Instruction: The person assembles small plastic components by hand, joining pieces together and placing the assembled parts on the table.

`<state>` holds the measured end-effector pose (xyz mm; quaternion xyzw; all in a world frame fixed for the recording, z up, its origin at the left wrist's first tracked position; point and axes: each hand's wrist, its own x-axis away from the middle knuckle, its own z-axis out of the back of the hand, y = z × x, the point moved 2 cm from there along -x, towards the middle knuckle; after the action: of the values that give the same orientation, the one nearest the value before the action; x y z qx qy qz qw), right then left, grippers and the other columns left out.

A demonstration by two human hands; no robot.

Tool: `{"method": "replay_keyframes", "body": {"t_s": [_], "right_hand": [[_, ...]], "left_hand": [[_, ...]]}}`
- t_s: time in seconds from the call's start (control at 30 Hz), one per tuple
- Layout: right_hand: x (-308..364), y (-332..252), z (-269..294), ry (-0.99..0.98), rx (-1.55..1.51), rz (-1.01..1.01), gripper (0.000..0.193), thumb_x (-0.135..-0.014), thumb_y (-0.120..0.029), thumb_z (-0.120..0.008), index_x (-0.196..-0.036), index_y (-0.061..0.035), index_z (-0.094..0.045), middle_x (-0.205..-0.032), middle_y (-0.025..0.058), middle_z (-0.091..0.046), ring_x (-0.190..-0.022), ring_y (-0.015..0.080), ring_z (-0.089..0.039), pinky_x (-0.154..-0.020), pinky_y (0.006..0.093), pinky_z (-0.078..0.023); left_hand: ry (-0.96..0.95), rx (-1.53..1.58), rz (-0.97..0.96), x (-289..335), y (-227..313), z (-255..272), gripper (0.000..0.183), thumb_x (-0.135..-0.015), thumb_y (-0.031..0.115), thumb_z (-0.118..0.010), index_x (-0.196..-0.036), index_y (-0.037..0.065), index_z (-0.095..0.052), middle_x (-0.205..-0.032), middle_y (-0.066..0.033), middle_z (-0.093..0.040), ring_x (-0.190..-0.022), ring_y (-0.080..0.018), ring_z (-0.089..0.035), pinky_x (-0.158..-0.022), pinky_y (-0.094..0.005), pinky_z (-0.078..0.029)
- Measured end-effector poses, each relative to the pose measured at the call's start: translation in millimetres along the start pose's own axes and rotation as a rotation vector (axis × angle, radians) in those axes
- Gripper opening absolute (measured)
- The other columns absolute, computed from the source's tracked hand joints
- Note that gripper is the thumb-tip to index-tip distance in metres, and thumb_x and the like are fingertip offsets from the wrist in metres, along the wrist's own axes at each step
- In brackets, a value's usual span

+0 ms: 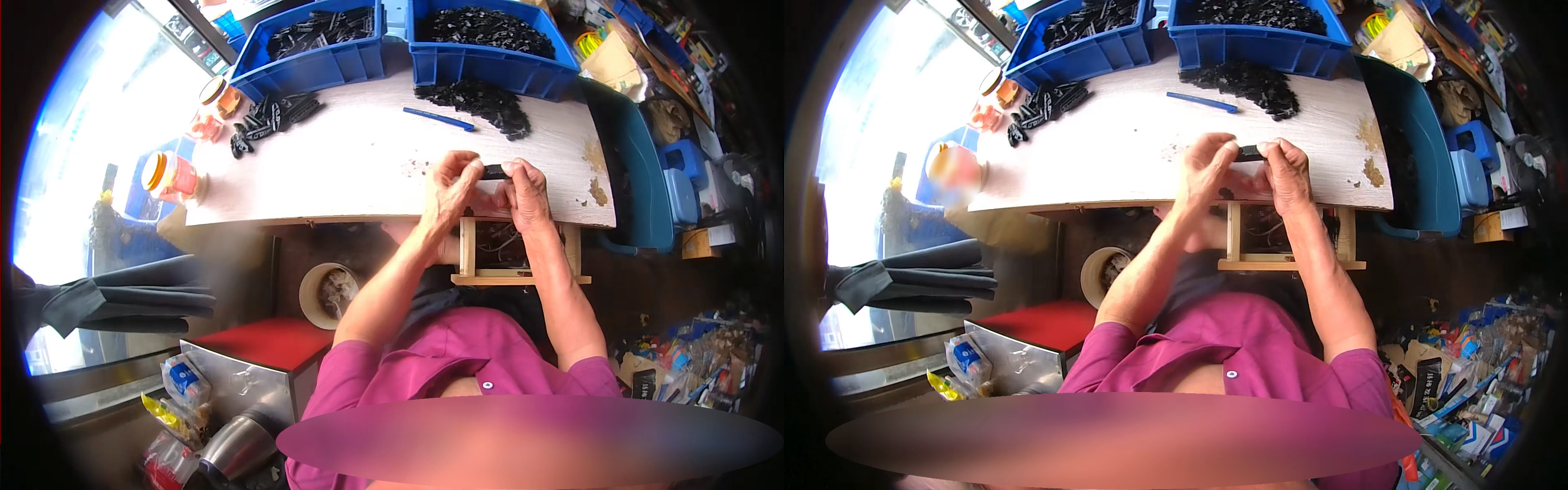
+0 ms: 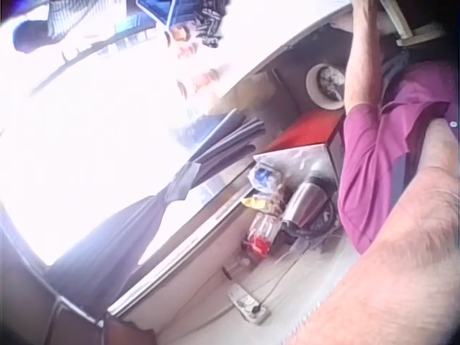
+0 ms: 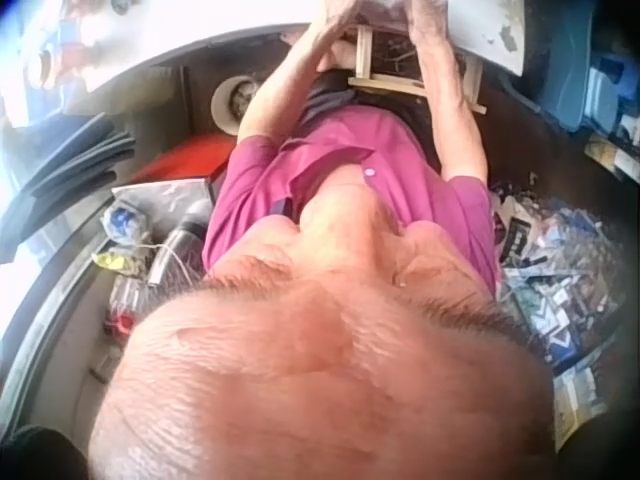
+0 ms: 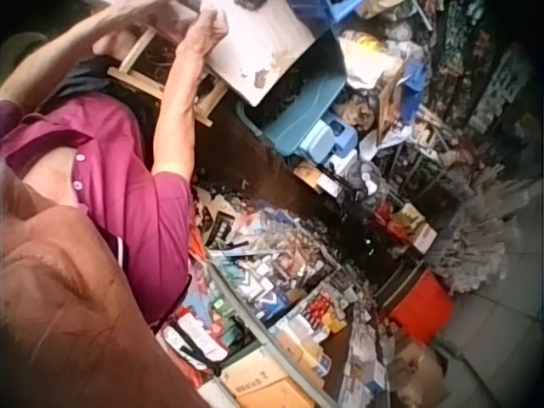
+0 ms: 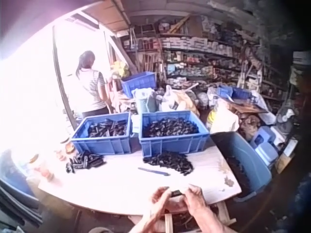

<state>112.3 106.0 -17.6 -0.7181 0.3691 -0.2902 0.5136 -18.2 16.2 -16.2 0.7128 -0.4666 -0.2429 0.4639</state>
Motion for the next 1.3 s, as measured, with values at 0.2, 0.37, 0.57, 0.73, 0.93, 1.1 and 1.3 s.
{"method": "replay_keyframes", "body": {"t_s": [0.2, 0.37, 0.57, 0.73, 0.93, 1.1, 1.3], "right_hand": [[-4.7, -36.7, 48.0, 0.291, -0.136, -0.072, 0.031, -0.088, -0.029, -0.056, -0.066, -0.0072, -0.053, -0.041, 0.0002, -0.038, -0.039, 0.0151, -0.050, -0.052, 0.0455, -0.060], [-7.1, -87.8, 104.1, 0.769, -0.137, 0.058, 0.040, -0.089, -0.039, -0.058, -0.090, 0.0016, -0.059, -0.045, 0.0038, -0.034, -0.047, 0.0192, -0.049, -0.061, 0.0508, -0.059], [9.3, -78.2, 137.7, 0.840, -0.030, -0.012, 0.037, -0.084, -0.037, -0.067, -0.095, -0.0022, -0.061, -0.046, 0.0022, -0.034, -0.049, 0.0181, -0.050, -0.060, 0.0473, -0.061], [11.1, -60.7, 128.9, 0.650, 0.004, -0.039, 0.021, -0.081, -0.022, -0.072, -0.082, -0.0058, -0.058, -0.045, 0.0008, -0.037, -0.042, 0.0150, -0.049, -0.054, 0.0421, -0.060], [-0.5, -51.4, 104.4, 0.436, 0.053, -0.127, 0.016, -0.085, -0.017, -0.071, -0.090, -0.0060, -0.061, -0.045, -0.0013, -0.041, -0.040, 0.0122, -0.048, -0.052, 0.0372, -0.058], [-17.6, -46.4, 80.4, 0.349, 0.166, -0.188, 0.019, -0.086, -0.018, -0.070, -0.098, -0.0050, -0.063, -0.047, -0.0021, -0.043, -0.039, 0.0097, -0.047, -0.048, 0.0313, -0.056], [-46.8, -40.4, 55.5, 0.330, 0.482, -0.188, 0.018, -0.084, -0.019, -0.071, -0.097, -0.0086, -0.065, -0.054, -0.0009, -0.048, -0.038, 0.0080, -0.045, -0.036, 0.0265, -0.046]], "left_hand": [[0.314, -1.475, -0.675, -74.6, 37.0, 45.4, 0.032, -0.079, 0.017, -0.064, -0.111, 0.011, -0.065, -0.133, -0.0204, -0.049, -0.131, -0.0436, -0.037, -0.104, -0.0590, -0.033], [0.243, -1.608, -0.750, -98.4, 39.3, 74.2, 0.014, -0.086, 0.015, -0.060, -0.099, 0.012, -0.064, -0.102, -0.0093, -0.063, -0.109, -0.0332, -0.052, -0.091, -0.0526, -0.038], [0.126, -1.503, -0.743, -84.4, 36.5, 61.6, 0.012, -0.088, 0.014, -0.062, -0.094, 0.006, -0.056, -0.085, -0.0153, -0.062, -0.084, -0.0357, -0.059, -0.075, -0.0475, -0.044], [-0.034, -1.184, -0.817, -15.4, 21.1, 21.2, 0.011, -0.084, 0.004, -0.064, -0.093, 0.006, -0.057, -0.076, -0.0159, -0.060, -0.074, -0.0357, -0.058, -0.065, -0.0462, -0.046], [-0.197, -1.369, -0.839, 52.1, -9.9, -22.3, 0.011, -0.077, 0.009, -0.065, -0.086, 0.012, -0.060, -0.082, -0.0067, -0.059, -0.089, -0.0280, -0.056, -0.077, -0.0424, -0.044], [-0.273, -1.363, -0.948, 71.4, -29.7, -31.1, 0.015, -0.071, 0.013, -0.061, -0.086, 0.011, -0.060, -0.085, -0.0035, -0.059, -0.100, -0.0273, -0.053, -0.090, -0.0449, -0.036], [-0.333, -1.527, -0.854, 77.4, -50.3, -25.9, 0.010, -0.077, 0.017, -0.061, -0.085, 0.011, -0.063, -0.101, -0.0078, -0.058, -0.129, -0.0347, -0.039, -0.104, -0.0582, -0.026]]}}
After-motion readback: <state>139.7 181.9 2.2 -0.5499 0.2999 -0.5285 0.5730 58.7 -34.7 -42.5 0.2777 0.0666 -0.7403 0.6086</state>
